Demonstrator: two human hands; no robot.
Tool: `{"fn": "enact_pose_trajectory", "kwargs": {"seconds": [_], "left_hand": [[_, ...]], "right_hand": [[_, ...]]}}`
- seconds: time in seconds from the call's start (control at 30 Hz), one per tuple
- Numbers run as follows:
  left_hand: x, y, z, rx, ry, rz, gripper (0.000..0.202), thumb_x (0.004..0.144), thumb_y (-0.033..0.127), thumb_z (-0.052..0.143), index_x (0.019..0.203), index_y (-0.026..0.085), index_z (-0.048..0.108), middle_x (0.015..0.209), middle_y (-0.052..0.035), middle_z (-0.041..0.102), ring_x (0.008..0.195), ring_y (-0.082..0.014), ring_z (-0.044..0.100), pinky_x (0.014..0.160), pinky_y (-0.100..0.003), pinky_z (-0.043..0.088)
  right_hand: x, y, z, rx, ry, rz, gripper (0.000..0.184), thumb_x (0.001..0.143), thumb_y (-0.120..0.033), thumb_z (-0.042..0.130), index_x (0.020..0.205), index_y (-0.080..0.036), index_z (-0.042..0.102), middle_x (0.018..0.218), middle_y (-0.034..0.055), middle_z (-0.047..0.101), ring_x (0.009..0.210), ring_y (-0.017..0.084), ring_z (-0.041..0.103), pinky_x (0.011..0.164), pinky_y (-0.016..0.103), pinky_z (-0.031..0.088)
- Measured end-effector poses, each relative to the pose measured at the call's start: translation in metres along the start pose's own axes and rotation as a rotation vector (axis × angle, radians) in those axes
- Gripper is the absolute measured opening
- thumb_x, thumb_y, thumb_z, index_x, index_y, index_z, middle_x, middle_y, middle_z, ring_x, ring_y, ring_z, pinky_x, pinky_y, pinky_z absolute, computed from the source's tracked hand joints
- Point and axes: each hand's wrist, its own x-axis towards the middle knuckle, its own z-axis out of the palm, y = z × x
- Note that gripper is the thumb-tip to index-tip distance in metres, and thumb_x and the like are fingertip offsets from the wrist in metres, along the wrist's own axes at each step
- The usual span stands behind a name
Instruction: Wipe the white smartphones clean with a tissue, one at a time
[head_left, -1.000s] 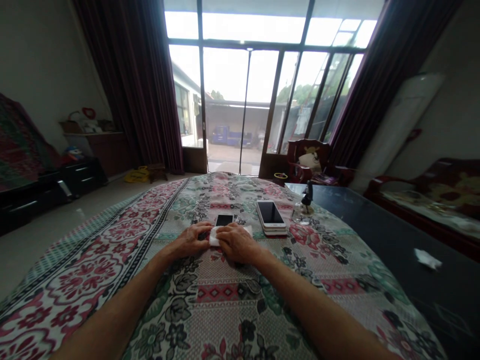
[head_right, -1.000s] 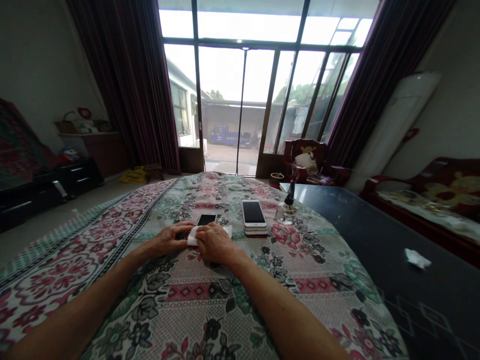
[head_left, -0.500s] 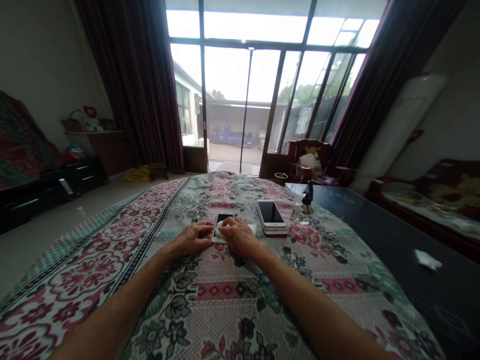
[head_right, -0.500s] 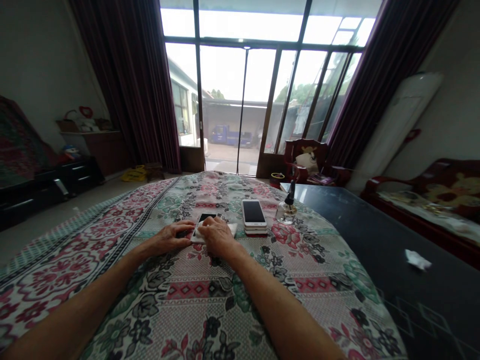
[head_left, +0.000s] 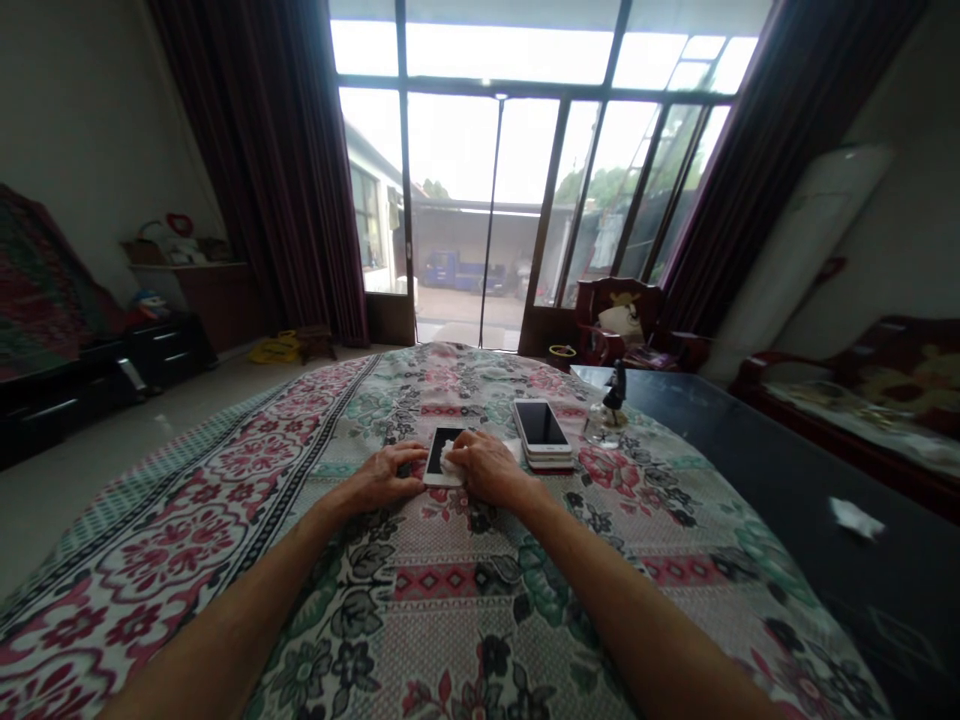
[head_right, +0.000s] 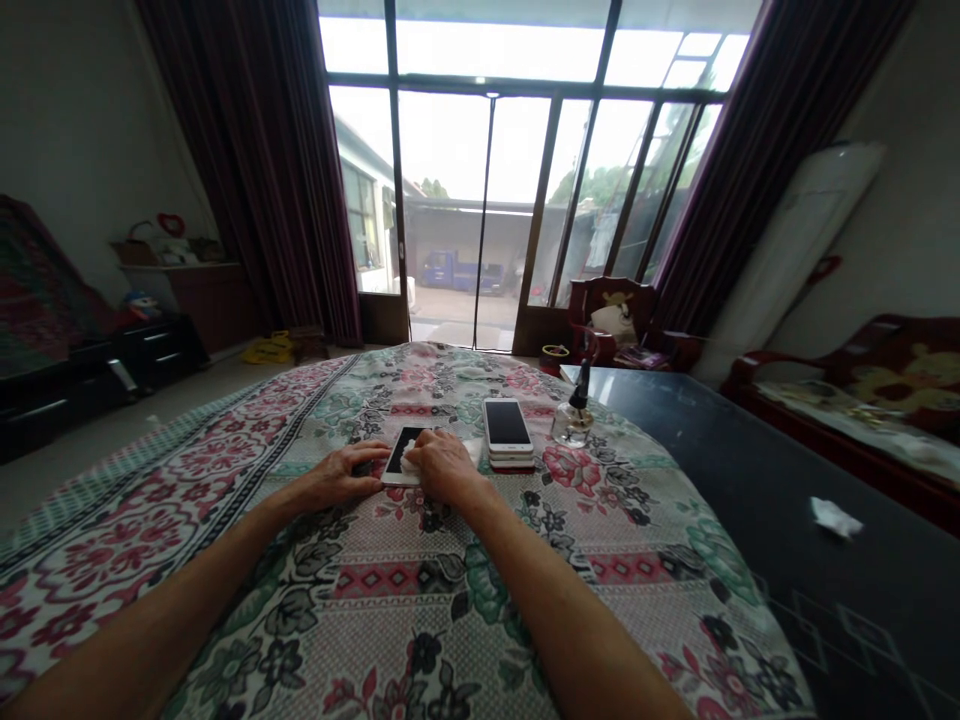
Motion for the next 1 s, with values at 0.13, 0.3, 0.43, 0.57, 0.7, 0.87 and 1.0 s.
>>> {"fn": "enact_pose_trajectory", "kwargs": {"seconds": [0.13,0.3,0.43,0.57,0.7,0.87,1.0], "left_hand": [[0.001,-0.001,0.0,0.024,-0.006,-0.008,0.039,0.073,0.026,0.064,0.111,0.021,0.07,0.131,-0.0061,0.061,0.121,-0.0259,0.054,0.106,-0.036,0.039],[0.001,-0.002,0.001,0.028,-0.027,0.046,0.031,0.077,0.028,0.061,0.106,0.023,0.072,0.127,-0.0041,0.063,0.118,-0.025,0.056,0.105,-0.035,0.041],[0.001,-0.003,0.002,0.049,0.01,-0.011,0.042,0.072,0.026,0.063,0.113,0.022,0.069,0.131,-0.005,0.061,0.121,-0.0265,0.054,0.107,-0.039,0.039],[0.0,-0.002,0.002,0.02,0.001,0.015,0.042,0.072,0.025,0.063,0.114,0.025,0.069,0.13,-0.0037,0.062,0.121,-0.0258,0.054,0.106,-0.037,0.039],[0.0,-0.002,0.002,0.017,0.009,0.016,0.04,0.072,0.025,0.064,0.111,0.026,0.07,0.126,-0.0028,0.064,0.118,-0.0248,0.055,0.104,-0.036,0.041],[0.0,-0.002,0.003,0.038,0.024,0.039,0.03,0.073,0.023,0.063,0.102,0.024,0.072,0.12,-0.0029,0.066,0.112,-0.0236,0.058,0.101,-0.035,0.044],[0.0,0.003,0.001,0.017,0.026,0.043,0.038,0.072,0.022,0.063,0.109,0.024,0.07,0.124,-0.0032,0.065,0.114,-0.0242,0.057,0.101,-0.035,0.043]], "right_hand": [[0.003,-0.012,0.005,-0.017,-0.008,-0.055,0.021,0.087,-0.019,0.057,0.103,-0.025,0.068,0.11,0.0064,0.061,0.094,0.02,0.051,0.076,0.03,0.035],[0.006,-0.023,0.003,-0.025,-0.035,-0.124,0.019,0.086,-0.023,0.06,0.103,-0.025,0.069,0.111,0.0059,0.061,0.095,0.021,0.05,0.076,0.03,0.035],[0.003,-0.012,-0.006,-0.019,-0.064,-0.074,0.016,0.086,-0.017,0.058,0.092,-0.024,0.071,0.102,0.0055,0.063,0.09,0.018,0.051,0.075,0.029,0.034],[-0.001,-0.003,-0.007,-0.065,-0.026,0.057,0.02,0.087,-0.016,0.055,0.094,-0.023,0.072,0.101,0.0069,0.063,0.091,0.02,0.052,0.075,0.03,0.033],[0.0,-0.012,0.0,-0.034,-0.017,-0.009,0.022,0.087,-0.018,0.056,0.102,-0.025,0.07,0.107,0.0062,0.062,0.096,0.02,0.05,0.078,0.03,0.033],[0.003,-0.019,0.006,0.017,-0.017,-0.1,0.02,0.088,-0.019,0.055,0.1,-0.026,0.069,0.111,0.0041,0.061,0.096,0.019,0.05,0.079,0.029,0.034],[0.002,-0.008,0.007,-0.022,0.027,0.072,0.024,0.088,-0.015,0.05,0.102,-0.023,0.069,0.108,0.007,0.062,0.094,0.02,0.051,0.077,0.03,0.035]]}}
